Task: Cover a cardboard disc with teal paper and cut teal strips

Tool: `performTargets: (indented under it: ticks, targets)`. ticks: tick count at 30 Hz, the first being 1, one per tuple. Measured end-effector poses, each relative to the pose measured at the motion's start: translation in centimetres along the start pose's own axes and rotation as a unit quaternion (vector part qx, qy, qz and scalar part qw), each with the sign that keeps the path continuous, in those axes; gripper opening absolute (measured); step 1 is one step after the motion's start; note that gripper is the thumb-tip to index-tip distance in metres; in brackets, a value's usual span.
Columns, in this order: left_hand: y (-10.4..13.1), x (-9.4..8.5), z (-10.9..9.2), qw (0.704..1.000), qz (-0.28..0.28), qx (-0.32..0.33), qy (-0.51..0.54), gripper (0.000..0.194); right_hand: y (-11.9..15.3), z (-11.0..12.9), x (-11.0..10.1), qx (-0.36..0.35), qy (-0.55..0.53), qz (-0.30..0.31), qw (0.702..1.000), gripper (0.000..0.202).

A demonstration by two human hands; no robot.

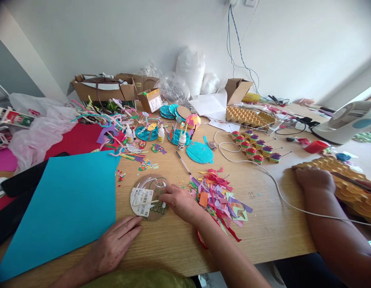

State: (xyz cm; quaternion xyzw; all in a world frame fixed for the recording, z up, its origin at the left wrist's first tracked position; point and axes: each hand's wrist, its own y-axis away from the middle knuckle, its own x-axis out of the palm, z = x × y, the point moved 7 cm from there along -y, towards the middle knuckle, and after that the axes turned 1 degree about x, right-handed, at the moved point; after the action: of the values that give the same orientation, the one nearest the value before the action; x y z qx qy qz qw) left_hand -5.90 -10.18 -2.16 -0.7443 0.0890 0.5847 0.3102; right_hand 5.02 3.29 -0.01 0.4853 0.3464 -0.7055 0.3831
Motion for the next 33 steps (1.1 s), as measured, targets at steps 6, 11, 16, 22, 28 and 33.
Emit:
performTargets:
  ticks: [6, 11, 16, 22, 28, 33]
  targets:
    - [-0.8, -0.7, -0.2, 0.999, 0.024, 0.022, -0.02, 0.034, -1.9, -0.4, 0.2, 0.042, 0.025, -0.018, 0.999, 0.015]
    - [-0.9, -0.7, -0.3, 0.999, 0.029, 0.027, -0.023, 0.033, -2.1, -1.0, 0.1, 0.081, 0.03, -0.028, 0.996, 0.008]
    - [-0.9, -0.8, -0.3, 0.999, 0.014, 0.029, -0.026, 0.034, -1.9, -0.5, -0.3, 0.095, 0.032, -0.028, 0.995, 0.014]
    - [-0.6, -0.5, -0.1, 1.0, 0.002, 0.013, -0.005, 0.035, -2.2, -0.1, -0.1, 0.122, 0.069, -0.005, 0.99, 0.013]
    - [0.4, 0.9, 0.3, 1.0, 0.007, -0.007, 0.02, 0.037, -1.3, -1.1, -0.2, 0.177, 0.088, 0.0, 0.98, 0.016]
    - [0.3, -0.3, 0.8, 0.996, -0.023, -0.031, 0.085, 0.036, -0.1, -1.1, -0.7, 0.212, 0.037, -0.001, 0.976, 0.021]
